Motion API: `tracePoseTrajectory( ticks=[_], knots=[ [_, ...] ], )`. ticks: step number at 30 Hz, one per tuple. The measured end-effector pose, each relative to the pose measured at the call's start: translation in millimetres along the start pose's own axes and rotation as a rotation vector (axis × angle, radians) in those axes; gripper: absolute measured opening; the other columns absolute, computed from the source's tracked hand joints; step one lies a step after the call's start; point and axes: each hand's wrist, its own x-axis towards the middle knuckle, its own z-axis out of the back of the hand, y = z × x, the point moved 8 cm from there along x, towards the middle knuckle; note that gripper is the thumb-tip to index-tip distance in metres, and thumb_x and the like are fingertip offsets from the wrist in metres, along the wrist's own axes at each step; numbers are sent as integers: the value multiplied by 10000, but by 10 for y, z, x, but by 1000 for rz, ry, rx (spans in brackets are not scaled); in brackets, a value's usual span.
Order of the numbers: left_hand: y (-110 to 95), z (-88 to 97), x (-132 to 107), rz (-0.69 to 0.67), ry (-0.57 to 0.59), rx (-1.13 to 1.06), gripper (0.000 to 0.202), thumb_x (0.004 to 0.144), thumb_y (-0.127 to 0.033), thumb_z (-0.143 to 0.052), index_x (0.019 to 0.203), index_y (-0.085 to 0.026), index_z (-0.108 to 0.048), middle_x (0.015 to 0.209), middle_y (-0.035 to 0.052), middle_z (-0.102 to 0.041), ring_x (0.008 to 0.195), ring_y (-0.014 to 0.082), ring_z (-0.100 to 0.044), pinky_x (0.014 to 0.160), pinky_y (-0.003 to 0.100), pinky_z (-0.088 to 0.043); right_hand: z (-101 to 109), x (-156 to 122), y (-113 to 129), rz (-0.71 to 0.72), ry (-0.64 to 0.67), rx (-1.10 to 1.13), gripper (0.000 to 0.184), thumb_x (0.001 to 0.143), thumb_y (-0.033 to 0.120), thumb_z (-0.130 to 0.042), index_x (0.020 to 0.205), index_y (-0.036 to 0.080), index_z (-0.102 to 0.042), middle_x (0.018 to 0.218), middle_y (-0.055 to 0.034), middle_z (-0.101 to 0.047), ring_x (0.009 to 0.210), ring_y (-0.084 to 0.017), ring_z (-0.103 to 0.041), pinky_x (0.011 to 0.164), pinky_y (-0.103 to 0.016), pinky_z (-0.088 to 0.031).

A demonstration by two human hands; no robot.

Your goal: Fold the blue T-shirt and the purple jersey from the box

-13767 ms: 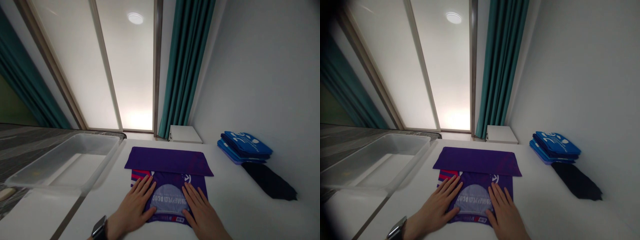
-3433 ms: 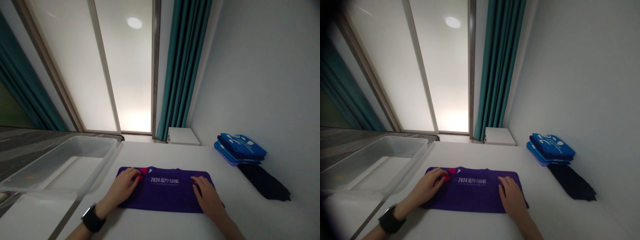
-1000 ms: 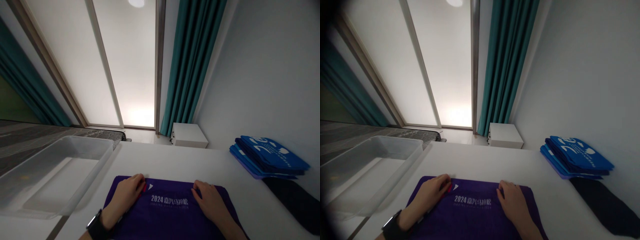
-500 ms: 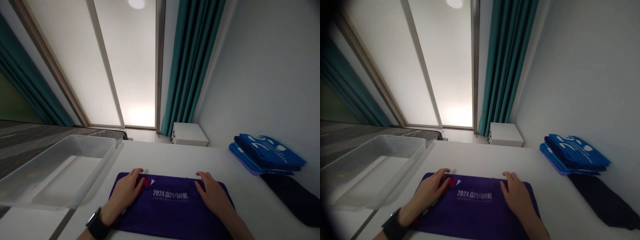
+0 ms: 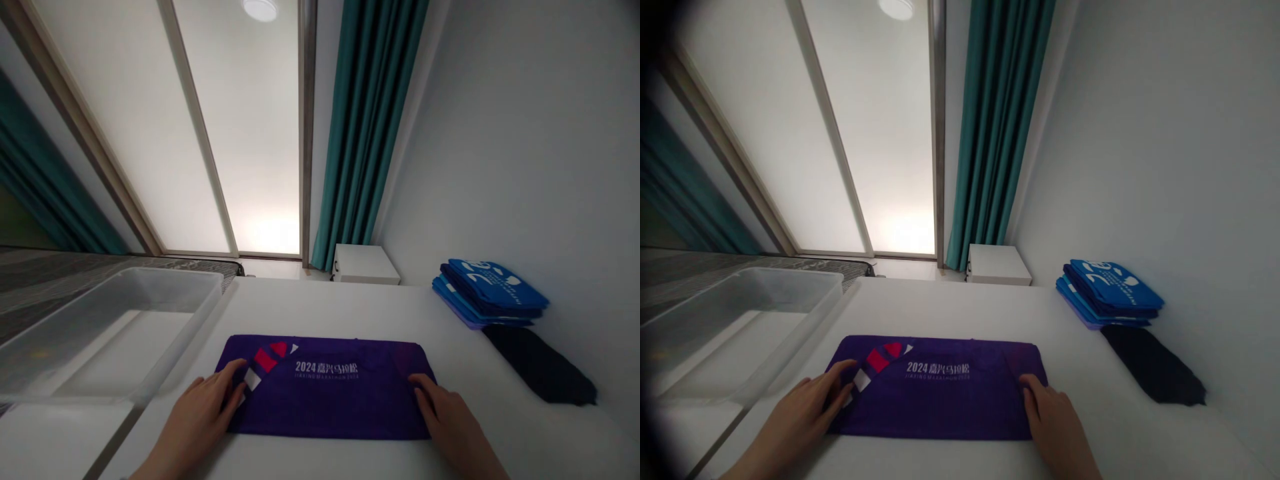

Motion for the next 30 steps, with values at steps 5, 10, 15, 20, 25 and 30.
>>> tracePoseTrajectory(
  ticks=[5,10,15,20,25,30],
  knots=[
    [3,-47,-179,5,-27,-34,349,947,-402,-363,1172,-244,-577,721,7,-690,671,221,-645,731,341,-429,-33,-189,13,47,-94,-70,345,929,415,-368,1088,262,-632,859,-53,-742,750,-242,-699,744,-396,-484],
    [48,-99,-290,-4,-59,-102,315,947,-390,-377,1150,-274,-588,785,1,-715,699,208,-656,760,347,-426,-134,-248,-62,54,-98,-75,374,931,406,-367,1173,249,-605,982,-70,-745,851,-253,-708,771,-416,-497],
    [100,-101,-339,-44,-118,-107,266,944,-365,-400,1081,-305,-619,937,6,-732,829,213,-669,786,353,-416,-148,-257,-90,89,-100,-56,366,938,349,-355,1198,277,-602,1076,-55,-737,923,-236,-708,781,-388,-501],
    [88,-93,-387,-84,-124,-21,229,920,-293,-445,998,-311,-660,969,3,-731,900,227,-661,842,395,-405,-106,-286,-57,136,-136,-126,357,947,325,-341,1138,315,-643,1044,-36,-735,945,-242,-698,756,-384,-498],
    [-53,62,-414,-195,-259,100,215,918,-257,-475,1019,-282,-663,987,21,-711,900,220,-659,811,379,-454,5,-243,122,204,-178,-223,381,962,369,-336,1108,273,-674,910,-68,-702,823,-239,-680,728,-399,-507],
    [-714,-34,-328,-485,-292,194,417,944,-250,-462,1359,-262,-508,1346,52,-590,1195,234,-564,999,370,-455,-44,-61,850,354,-171,-205,425,991,323,-318,1282,195,-599,1183,-117,-660,1096,-242,-612,919,-404,-483]
  ],
)
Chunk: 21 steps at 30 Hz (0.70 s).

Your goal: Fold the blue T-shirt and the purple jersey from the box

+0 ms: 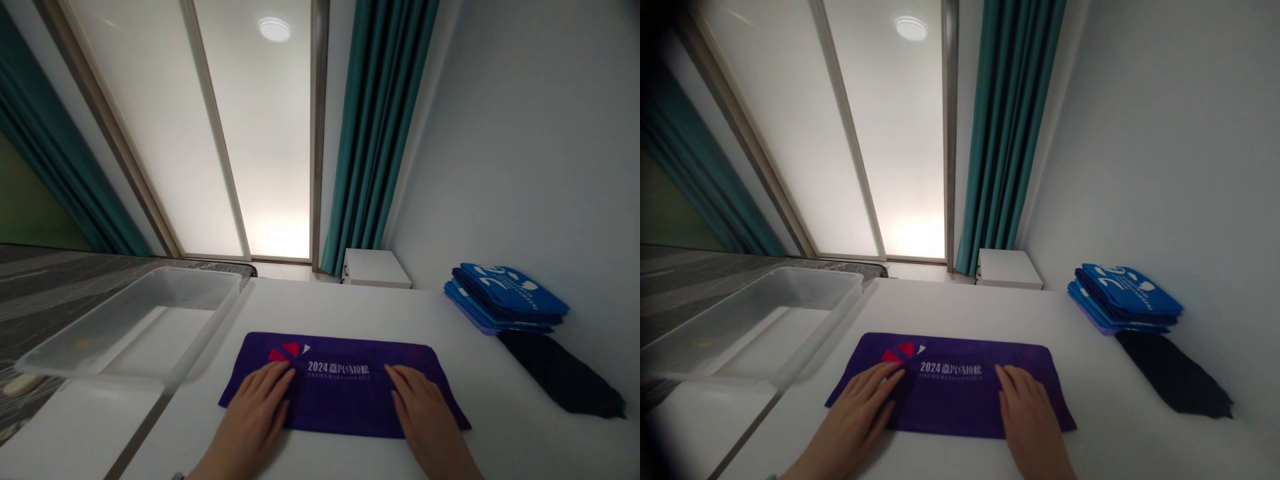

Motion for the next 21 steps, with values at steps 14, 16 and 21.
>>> tracePoseTrajectory(
  ticks=[14,16,21],
  knots=[
    [-382,-607,307,-116,183,-52,691,972,-497,-421,1552,-213,-176,1574,70,-301,1431,247,-315,1177,446,-255,-519,337,781,101,418,154,620,1008,508,-211,1521,163,-264,1585,-49,-207,1463,-252,-211,1194,-477,-173],
    [-298,-588,303,-90,180,-48,659,985,-500,-392,1546,-215,-200,1566,74,-322,1425,247,-325,1167,448,-267,-533,331,778,83,416,155,629,1006,516,-214,1520,158,-268,1585,-50,-211,1463,-252,-211,1194,-470,-170],
    [159,-463,366,80,175,-54,508,1000,-384,-388,1476,-207,-366,1465,86,-483,1334,252,-438,1096,450,-343,-538,348,750,82,355,140,606,1008,497,-252,1510,163,-313,1574,-58,-289,1444,-251,-263,1180,-450,-190]
  ],
)
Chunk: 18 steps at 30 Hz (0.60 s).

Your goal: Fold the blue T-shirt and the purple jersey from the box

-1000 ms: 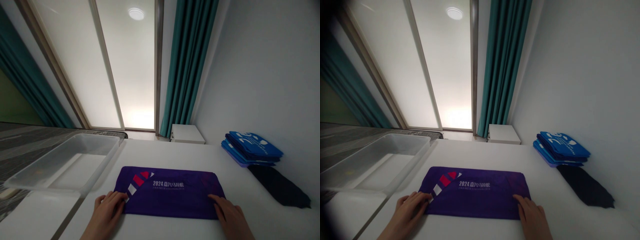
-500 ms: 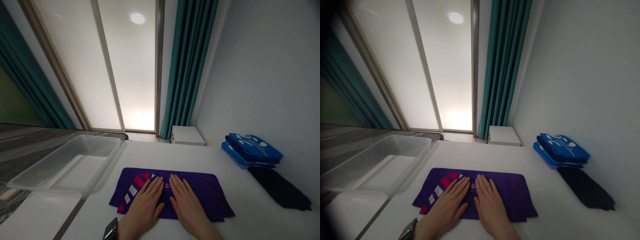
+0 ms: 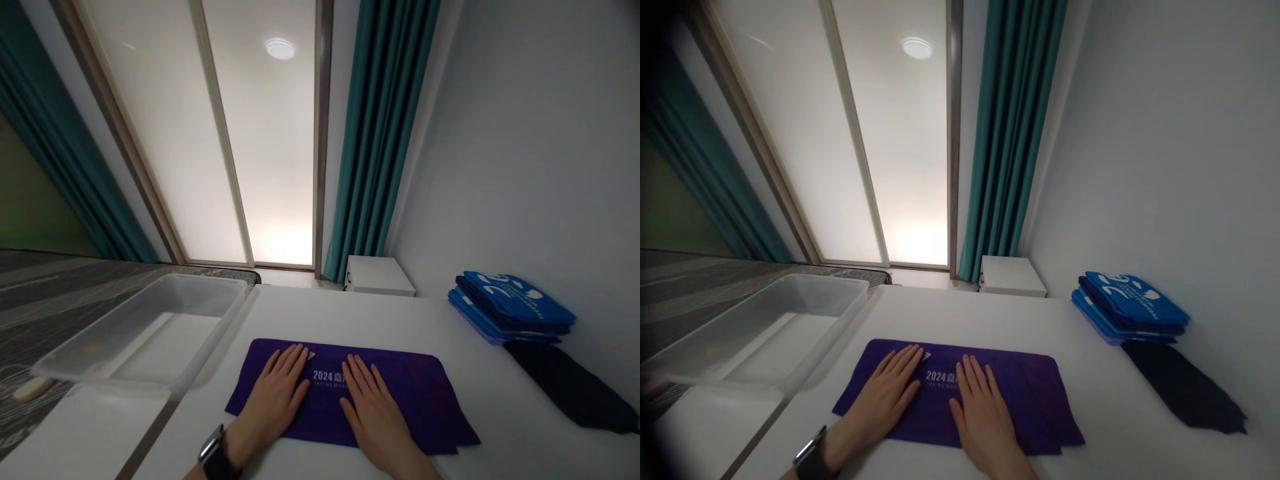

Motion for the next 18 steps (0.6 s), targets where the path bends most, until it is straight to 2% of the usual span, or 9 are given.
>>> tracePoseTrajectory(
  ticks=[2,4,7,9,12,15,18],
  knots=[
    [254,100,52,137,-2,-13,393,986,-306,-394,1343,-200,-519,1307,95,-603,1202,257,-533,1001,436,-409,70,19,-90,-17,-58,-20,552,1009,439,-290,1486,173,-372,1531,-74,-393,1397,-249,-347,1147,-433,-248],
    [435,171,106,222,32,-19,286,971,-265,-393,1118,-200,-630,1116,85,-666,1053,255,-587,915,424,-431,187,41,-268,-77,-129,-51,474,1002,350,-322,1423,183,-463,1415,-101,-527,1285,-252,-465,1060,-418,-343],
    [547,214,181,249,98,-22,218,950,-277,-423,914,-205,-625,964,69,-667,951,250,-595,858,399,-418,376,57,-629,-196,-220,-140,348,977,245,-359,1215,197,-609,1138,-109,-648,1052,-257,-567,882,-399,-409],
    [576,206,209,258,115,-23,202,943,-299,-435,880,-205,-603,934,68,-660,923,248,-595,831,381,-410,458,55,-853,-248,-259,-216,262,959,225,-405,1068,193,-641,1009,-97,-647,965,-258,-569,823,-388,-396],
    [609,160,216,275,93,-31,211,942,-319,-429,841,-204,-574,897,64,-656,884,244,-596,804,372,-397,471,44,-1082,-280,-285,-268,155,936,236,-474,932,200,-624,918,-73,-621,909,-249,-558,787,-366,-371],
    [621,126,203,263,37,-45,216,935,-331,-432,808,-208,-557,869,52,-653,874,244,-590,798,377,-381,404,38,-1168,-283,-299,-233,113,927,248,-499,882,207,-594,891,-53,-609,880,-234,-554,772,-345,-357],
    [615,111,188,240,18,-70,211,926,-341,-444,809,-212,-562,872,42,-653,879,241,-585,798,380,-373,338,43,-1153,-263,-311,-161,113,935,245,-477,902,206,-579,905,-48,-620,887,-228,-558,778,-340,-350]
  ],
)
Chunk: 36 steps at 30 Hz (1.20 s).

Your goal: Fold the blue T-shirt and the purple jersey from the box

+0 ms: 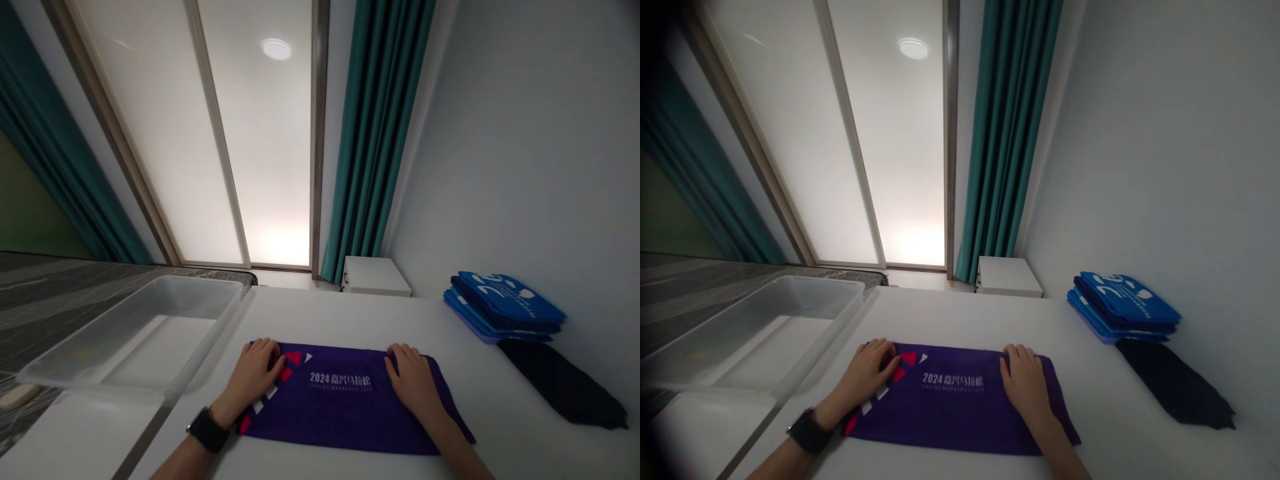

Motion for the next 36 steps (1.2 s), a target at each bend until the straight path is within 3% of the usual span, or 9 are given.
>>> tracePoseTrajectory(
  ticks=[7,13,20,23,25,27,30,33,36],
  knots=[
    [35,-32,10,-12,23,-26,203,949,-295,-400,855,-218,-563,890,33,-662,890,235,-595,789,382,-387,-17,-32,60,31,20,85,234,955,247,-371,837,216,-569,858,-48,-654,835,-216,-577,739,-338,-349],
    [10,-32,29,-21,37,-21,206,971,-285,-381,875,-223,-552,896,36,-673,879,225,-617,792,360,-409,-42,-55,15,20,37,182,273,952,215,-328,985,214,-599,996,-71,-672,939,-222,-585,802,-358,-370],
    [7,-12,44,-1,61,78,188,968,-275,-417,905,-218,-584,925,42,-673,909,228,-623,798,356,-425,26,-35,8,19,38,86,286,935,182,-363,1033,209,-630,997,-82,-652,947,-239,-585,810,-370,-407],
    [-182,109,4,-35,-32,122,230,972,-249,-391,1046,-212,-605,1048,74,-670,997,247,-606,871,395,-435,185,-29,161,27,-28,59,341,948,207,-354,1152,180,-626,1115,-119,-642,1045,-257,-577,886,-400,-423],
    [-459,145,-59,-126,-108,116,311,972,-231,-375,1214,-210,-568,1208,93,-636,1118,253,-570,957,416,-422,241,-57,401,80,-36,83,394,969,229,-320,1236,177,-604,1239,-124,-623,1165,-256,-543,983,-416,-397],
    [-800,53,-144,-263,-120,98,406,967,-251,-392,1362,-205,-476,1382,92,-548,1258,249,-500,1053,418,-380,195,-113,711,158,36,115,445,981,247,-291,1334,173,-552,1357,-108,-576,1267,-235,-490,1069,-405,-348],
    [-1185,-236,-251,-416,-68,104,524,966,-301,-399,1469,-161,-353,1528,97,-398,1401,245,-360,1143,422,-297,1,-219,1081,227,220,137,512,980,253,-270,1448,124,-432,1507,-95,-426,1391,-219,-368,1141,-393,-281],
    [-1256,-453,-264,-408,-48,100,557,979,-348,-369,1495,-142,-320,1531,115,-387,1426,241,-325,1161,430,-275,-147,-280,1192,219,346,132,554,981,300,-271,1489,93,-347,1560,-94,-297,1443,-234,-272,1172,-436,-230],
    [-1182,-503,-252,-386,-43,93,586,991,-424,-358,1501,-140,-317,1537,118,-374,1433,246,-313,1166,434,-272,-157,-285,1164,211,375,134,584,994,381,-255,1503,100,-304,1574,-80,-237,1460,-233,-220,1189,-453,-185]
  ],
)
